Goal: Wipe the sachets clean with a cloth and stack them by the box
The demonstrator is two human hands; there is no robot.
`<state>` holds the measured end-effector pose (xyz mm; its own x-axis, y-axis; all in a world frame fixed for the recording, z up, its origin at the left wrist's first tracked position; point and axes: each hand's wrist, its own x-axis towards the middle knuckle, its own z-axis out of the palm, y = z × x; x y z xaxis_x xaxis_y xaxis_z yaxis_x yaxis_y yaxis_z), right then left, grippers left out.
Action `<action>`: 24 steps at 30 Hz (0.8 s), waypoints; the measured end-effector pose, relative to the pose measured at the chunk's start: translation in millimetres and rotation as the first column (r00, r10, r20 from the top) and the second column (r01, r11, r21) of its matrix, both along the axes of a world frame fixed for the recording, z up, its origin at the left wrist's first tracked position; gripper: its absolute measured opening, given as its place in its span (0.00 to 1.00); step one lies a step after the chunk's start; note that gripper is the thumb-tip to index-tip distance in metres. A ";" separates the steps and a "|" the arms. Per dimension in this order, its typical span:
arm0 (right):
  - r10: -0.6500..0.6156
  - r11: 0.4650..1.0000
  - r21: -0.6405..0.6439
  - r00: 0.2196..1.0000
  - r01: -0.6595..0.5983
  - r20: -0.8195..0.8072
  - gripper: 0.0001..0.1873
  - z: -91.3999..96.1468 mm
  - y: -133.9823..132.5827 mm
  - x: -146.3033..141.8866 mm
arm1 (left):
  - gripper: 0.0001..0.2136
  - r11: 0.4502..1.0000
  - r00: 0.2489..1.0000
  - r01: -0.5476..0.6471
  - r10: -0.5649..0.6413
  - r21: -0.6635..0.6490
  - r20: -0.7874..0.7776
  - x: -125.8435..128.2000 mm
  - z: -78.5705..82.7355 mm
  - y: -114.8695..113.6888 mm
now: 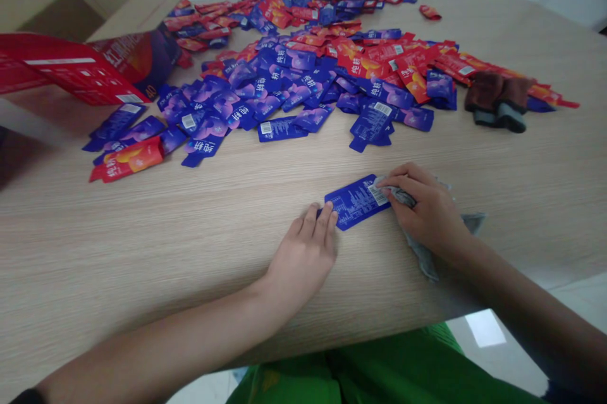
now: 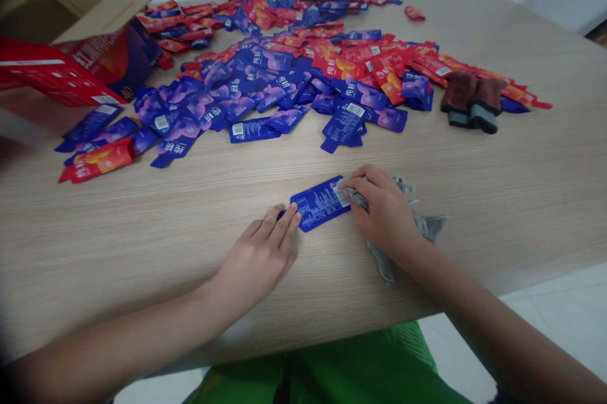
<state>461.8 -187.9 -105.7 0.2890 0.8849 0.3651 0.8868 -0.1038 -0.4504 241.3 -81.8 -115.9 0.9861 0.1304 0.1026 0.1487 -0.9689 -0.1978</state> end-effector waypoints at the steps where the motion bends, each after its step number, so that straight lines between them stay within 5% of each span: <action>1: 0.029 0.999 0.022 1.000 -0.029 0.002 0.12 1.6 -0.1 -7.0 | 0.21 1.000 1.000 0.002 -0.002 -0.004 0.004 -0.1 0.1 0.1; 6: 0.251 0.967 -0.066 0.966 -0.247 0.056 0.17 -9.7 -2.5 -28.6 | 0.22 0.999 1.000 -0.015 0.016 -0.045 0.027 -0.4 0.2 0.2; 11: 0.099 0.991 -0.084 0.994 -0.103 -0.042 0.14 -18.2 -5.8 -4.1 | 0.22 0.999 0.999 -0.017 0.019 -0.046 0.042 -0.2 -0.5 0.7; 16: 0.016 0.995 -0.094 0.998 -0.022 -0.058 0.09 4.5 3.7 14.4 | 0.22 1.000 0.998 0.003 -0.002 -0.016 0.062 0.6 -0.6 1.9; 20: 0.107 0.994 0.016 0.993 -0.106 -0.046 0.09 12.2 26.3 -6.3 | 0.22 0.999 0.996 0.036 -0.033 -0.040 0.084 1.4 1.1 3.9; 24: 0.190 0.978 -0.102 0.976 -0.179 0.104 0.11 -2.7 41.8 -27.9 | 0.23 0.996 0.996 0.011 -0.004 -0.085 0.089 1.7 1.7 3.6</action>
<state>433.9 -146.1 -108.4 0.0791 0.9504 0.3007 0.9390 0.0302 -0.3426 243.0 -78.2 -114.2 0.9746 0.1352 0.1785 0.1547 -0.9828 -0.1006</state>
